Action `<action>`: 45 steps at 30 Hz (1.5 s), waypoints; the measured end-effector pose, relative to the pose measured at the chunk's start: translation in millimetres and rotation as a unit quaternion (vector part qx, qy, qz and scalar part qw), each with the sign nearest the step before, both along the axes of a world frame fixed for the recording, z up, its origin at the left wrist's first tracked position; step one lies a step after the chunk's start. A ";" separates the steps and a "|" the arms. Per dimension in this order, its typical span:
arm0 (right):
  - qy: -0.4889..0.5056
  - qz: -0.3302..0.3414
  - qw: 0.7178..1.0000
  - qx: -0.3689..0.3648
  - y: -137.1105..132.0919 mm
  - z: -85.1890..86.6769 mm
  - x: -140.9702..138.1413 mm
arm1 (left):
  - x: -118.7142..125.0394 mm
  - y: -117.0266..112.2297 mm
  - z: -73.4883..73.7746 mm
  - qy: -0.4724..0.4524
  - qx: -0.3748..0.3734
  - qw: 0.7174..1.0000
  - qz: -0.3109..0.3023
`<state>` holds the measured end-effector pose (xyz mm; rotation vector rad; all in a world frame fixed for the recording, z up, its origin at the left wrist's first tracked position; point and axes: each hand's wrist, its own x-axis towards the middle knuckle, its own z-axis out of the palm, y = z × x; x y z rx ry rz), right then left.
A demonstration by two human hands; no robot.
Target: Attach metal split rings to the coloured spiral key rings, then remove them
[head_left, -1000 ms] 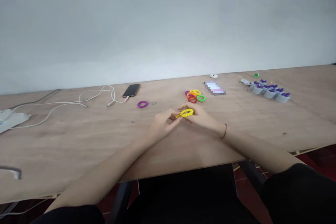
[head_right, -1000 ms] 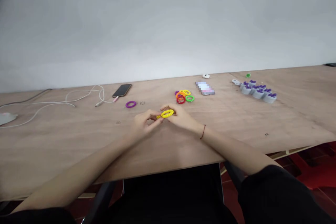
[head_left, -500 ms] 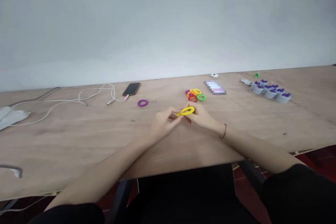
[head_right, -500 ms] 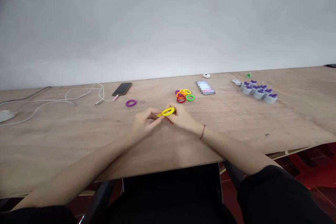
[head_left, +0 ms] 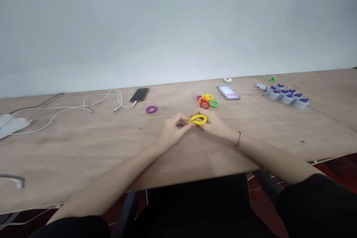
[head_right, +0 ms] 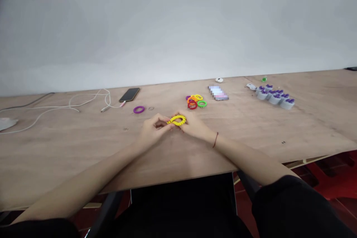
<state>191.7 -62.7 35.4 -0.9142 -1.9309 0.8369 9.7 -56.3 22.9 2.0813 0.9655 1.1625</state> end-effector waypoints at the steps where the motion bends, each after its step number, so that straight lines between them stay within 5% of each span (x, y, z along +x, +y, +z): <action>1: -0.002 -0.009 1.000 0.007 -0.9 0.1 -1.0 | 0.4 -0.2 -0.5 -0.004 0.003 1.000 0.005; 10: 0.038 -0.057 0.998 0.006 -3.1 -9.7 -9.3 | 4.2 -1.9 -3.1 0.004 0.033 0.999 0.036; 14: -0.014 -0.118 0.989 0.092 -1.0 -13.3 -7.5 | 6.3 2.8 -3.2 -0.028 -0.081 0.996 0.012; 18: -0.127 -0.155 0.966 0.163 0.9 -14.9 -5.3 | 8.0 9.3 -8.4 -0.140 -0.248 0.958 -0.043; 21: -0.190 -0.154 0.952 0.186 1.5 -14.7 -5.1 | 7.2 12.8 -11.6 -0.151 -0.282 0.946 -0.059; 25: -0.137 -0.134 0.971 0.142 2.8 -13.8 -5.7 | 5.0 15.5 -10.8 -0.119 -0.266 0.954 -0.065; 30: 0.014 -0.086 0.996 0.002 12.4 -22.8 -7.1 | 3.8 16.9 -11.2 -0.053 -0.241 0.967 -0.067; 35: 0.060 -0.098 0.990 -0.077 29.6 -42.2 -12.8 | -8.1 33.2 -14.5 -0.046 -0.195 0.979 0.047; 39: -0.024 -0.113 0.993 0.005 39.8 -43.4 -21.3 | -47.6 65.7 -7.2 0.002 -0.061 0.984 0.167; 42: -0.090 -0.119 0.987 0.056 50.6 -41.2 -32.3 | -89.2 91.2 -2.1 0.087 0.050 0.957 0.272; 45: -0.129 -0.119 0.981 0.087 69.4 -44.0 -48.0 | -123.2 110.0 -4.5 0.146 0.081 0.929 0.329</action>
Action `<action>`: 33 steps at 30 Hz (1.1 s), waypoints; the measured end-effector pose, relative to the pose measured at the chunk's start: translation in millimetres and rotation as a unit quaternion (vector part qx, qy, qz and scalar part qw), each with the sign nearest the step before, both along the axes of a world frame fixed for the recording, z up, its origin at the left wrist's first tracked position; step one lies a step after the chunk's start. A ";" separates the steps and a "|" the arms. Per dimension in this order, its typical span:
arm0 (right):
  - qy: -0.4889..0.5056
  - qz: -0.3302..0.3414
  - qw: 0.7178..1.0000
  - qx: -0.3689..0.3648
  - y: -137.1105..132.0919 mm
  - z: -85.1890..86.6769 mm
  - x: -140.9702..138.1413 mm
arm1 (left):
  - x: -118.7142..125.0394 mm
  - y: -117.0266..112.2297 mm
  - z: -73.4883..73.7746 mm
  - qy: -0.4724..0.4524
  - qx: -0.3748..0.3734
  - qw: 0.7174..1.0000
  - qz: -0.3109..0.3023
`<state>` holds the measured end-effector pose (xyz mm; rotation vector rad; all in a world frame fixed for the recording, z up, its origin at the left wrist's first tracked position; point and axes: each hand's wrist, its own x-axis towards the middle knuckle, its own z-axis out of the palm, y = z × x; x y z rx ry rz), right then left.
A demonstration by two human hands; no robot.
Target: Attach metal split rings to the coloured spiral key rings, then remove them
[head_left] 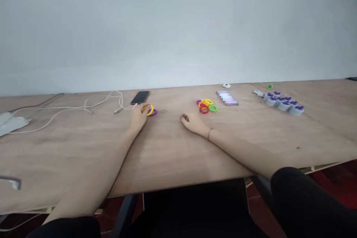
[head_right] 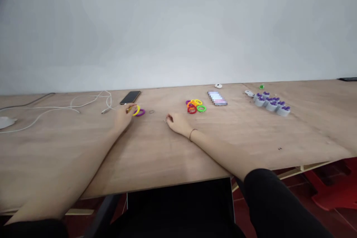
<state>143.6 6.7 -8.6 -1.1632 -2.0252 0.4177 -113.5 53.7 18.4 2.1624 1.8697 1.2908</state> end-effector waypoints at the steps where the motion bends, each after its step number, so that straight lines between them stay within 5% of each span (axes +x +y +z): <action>1: -0.012 -0.002 1.000 0.004 7.5 -1.6 -5.9 | -7.5 4.3 -2.2 0.012 -0.005 1.000 -0.001; 15: -0.038 -0.019 0.999 0.010 69.5 -4.7 -67.8 | -24.1 18.9 -20.8 0.101 -0.050 0.991 -0.073; 25: -0.083 -0.003 0.995 0.047 38.7 -1.9 -67.6 | -11.8 9.0 -18.1 0.118 -0.068 0.989 -0.053; 33: -0.179 0.062 0.981 0.040 26.9 -4.9 -76.8 | -10.3 17.1 -33.3 0.220 -0.115 0.967 -0.054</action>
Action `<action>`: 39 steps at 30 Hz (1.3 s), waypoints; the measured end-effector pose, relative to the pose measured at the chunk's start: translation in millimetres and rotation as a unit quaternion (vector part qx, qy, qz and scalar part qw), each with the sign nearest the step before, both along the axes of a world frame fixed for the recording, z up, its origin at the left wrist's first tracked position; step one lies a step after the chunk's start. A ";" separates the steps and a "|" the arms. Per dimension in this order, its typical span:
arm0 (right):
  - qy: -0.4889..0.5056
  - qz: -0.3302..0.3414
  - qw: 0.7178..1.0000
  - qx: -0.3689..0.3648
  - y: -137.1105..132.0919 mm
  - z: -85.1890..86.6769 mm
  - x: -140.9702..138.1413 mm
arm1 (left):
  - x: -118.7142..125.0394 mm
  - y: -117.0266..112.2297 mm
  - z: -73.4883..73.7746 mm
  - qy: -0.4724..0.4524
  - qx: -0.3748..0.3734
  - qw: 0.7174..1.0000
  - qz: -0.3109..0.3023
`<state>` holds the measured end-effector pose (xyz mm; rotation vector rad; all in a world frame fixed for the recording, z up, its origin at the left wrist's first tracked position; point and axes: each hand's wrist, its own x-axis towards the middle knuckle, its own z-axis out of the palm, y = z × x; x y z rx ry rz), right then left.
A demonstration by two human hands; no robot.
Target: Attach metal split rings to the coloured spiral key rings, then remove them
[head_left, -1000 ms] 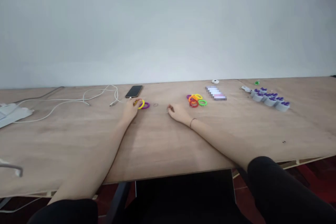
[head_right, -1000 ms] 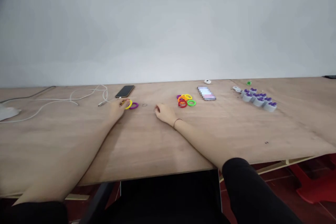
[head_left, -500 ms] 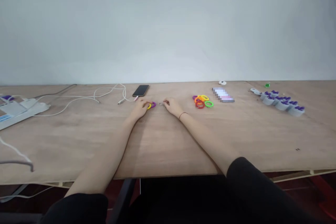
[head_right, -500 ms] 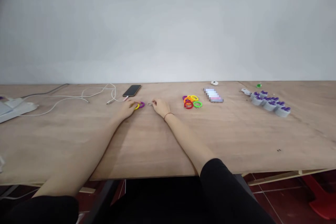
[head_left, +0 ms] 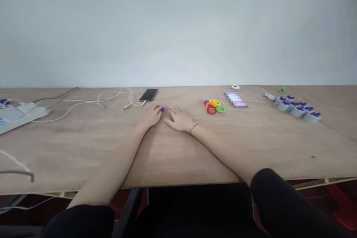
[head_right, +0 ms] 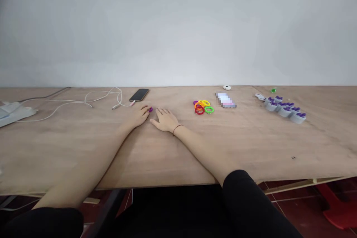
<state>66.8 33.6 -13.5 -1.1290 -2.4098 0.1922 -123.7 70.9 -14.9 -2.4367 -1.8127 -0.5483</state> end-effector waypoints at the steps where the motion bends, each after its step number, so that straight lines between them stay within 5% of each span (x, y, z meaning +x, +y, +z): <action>1: -0.007 -0.001 1.000 -0.009 2.6 0.3 -1.5 | -1.1 1.7 -1.6 -0.002 0.006 1.000 -0.002; 15: 0.028 -0.023 0.999 0.012 12.3 3.5 -5.4 | 2.6 -3.1 2.8 -0.043 0.087 0.995 0.030; 29: 0.057 0.088 0.994 0.028 -72.5 0.1 69.4 | 2.3 -3.8 1.1 -0.015 0.064 0.998 0.011; 35: 0.098 0.025 0.994 0.040 -57.0 0.8 117.7 | 5.2 -11.1 6.7 -0.020 0.042 0.999 0.008; 39: 0.130 -0.119 0.983 0.057 -34.6 2.9 162.8 | 14.6 -19.2 12.6 -0.015 0.117 0.993 -0.012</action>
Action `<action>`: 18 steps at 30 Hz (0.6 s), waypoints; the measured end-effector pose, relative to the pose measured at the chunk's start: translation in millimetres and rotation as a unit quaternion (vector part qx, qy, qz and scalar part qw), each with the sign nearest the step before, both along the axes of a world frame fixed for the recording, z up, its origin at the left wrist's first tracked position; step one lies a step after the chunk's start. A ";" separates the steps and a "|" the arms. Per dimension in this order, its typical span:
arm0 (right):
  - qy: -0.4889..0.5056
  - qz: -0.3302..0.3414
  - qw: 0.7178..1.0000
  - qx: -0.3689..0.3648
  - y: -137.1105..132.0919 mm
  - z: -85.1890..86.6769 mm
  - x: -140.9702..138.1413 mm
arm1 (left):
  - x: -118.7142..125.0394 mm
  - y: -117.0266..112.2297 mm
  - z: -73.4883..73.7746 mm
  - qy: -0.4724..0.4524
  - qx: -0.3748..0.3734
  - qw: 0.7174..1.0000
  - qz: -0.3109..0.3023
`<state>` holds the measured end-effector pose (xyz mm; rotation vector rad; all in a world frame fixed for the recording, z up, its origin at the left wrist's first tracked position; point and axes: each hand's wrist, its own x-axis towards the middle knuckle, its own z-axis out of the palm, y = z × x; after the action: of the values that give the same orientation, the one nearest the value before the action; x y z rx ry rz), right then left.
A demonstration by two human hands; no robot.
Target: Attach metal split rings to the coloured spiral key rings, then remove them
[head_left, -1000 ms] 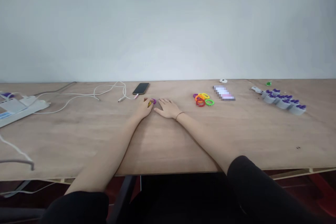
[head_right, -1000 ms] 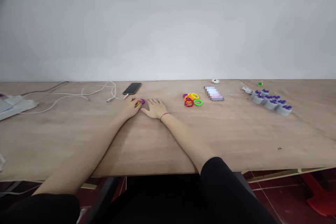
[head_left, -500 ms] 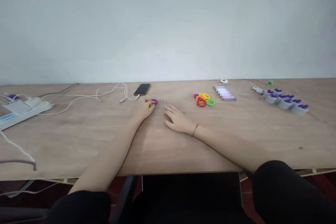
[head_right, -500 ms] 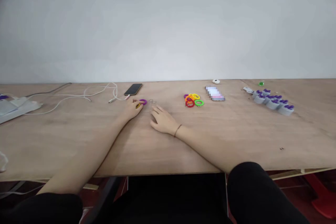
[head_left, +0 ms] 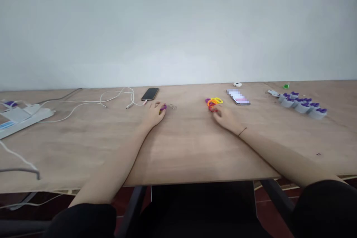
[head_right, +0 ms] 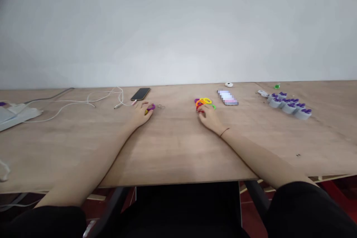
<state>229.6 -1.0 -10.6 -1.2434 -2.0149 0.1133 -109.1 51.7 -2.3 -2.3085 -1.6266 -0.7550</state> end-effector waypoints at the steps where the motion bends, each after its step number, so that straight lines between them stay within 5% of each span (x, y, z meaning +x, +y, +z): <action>1: -0.002 -0.034 0.999 -0.002 5.0 -0.3 11.4 | 4.7 -2.5 1.4 0.003 0.014 1.000 -0.023; 5: -0.025 -0.109 0.994 0.007 18.7 -3.9 45.5 | 34.9 -19.4 5.6 0.014 -0.009 0.990 -0.140; 10: -0.081 -0.111 0.990 -0.030 20.4 -3.4 53.2 | 74.5 -46.2 8.1 0.029 -0.104 0.953 -0.282; 18: -0.128 -0.134 0.980 -0.066 20.0 -0.7 52.2 | 81.8 -47.9 4.9 0.032 -0.104 0.947 -0.303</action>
<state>281.8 19.0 -11.3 -1.6756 -2.0565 -0.0482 -27.3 3.8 2.6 -2.9966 -0.9943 -0.6241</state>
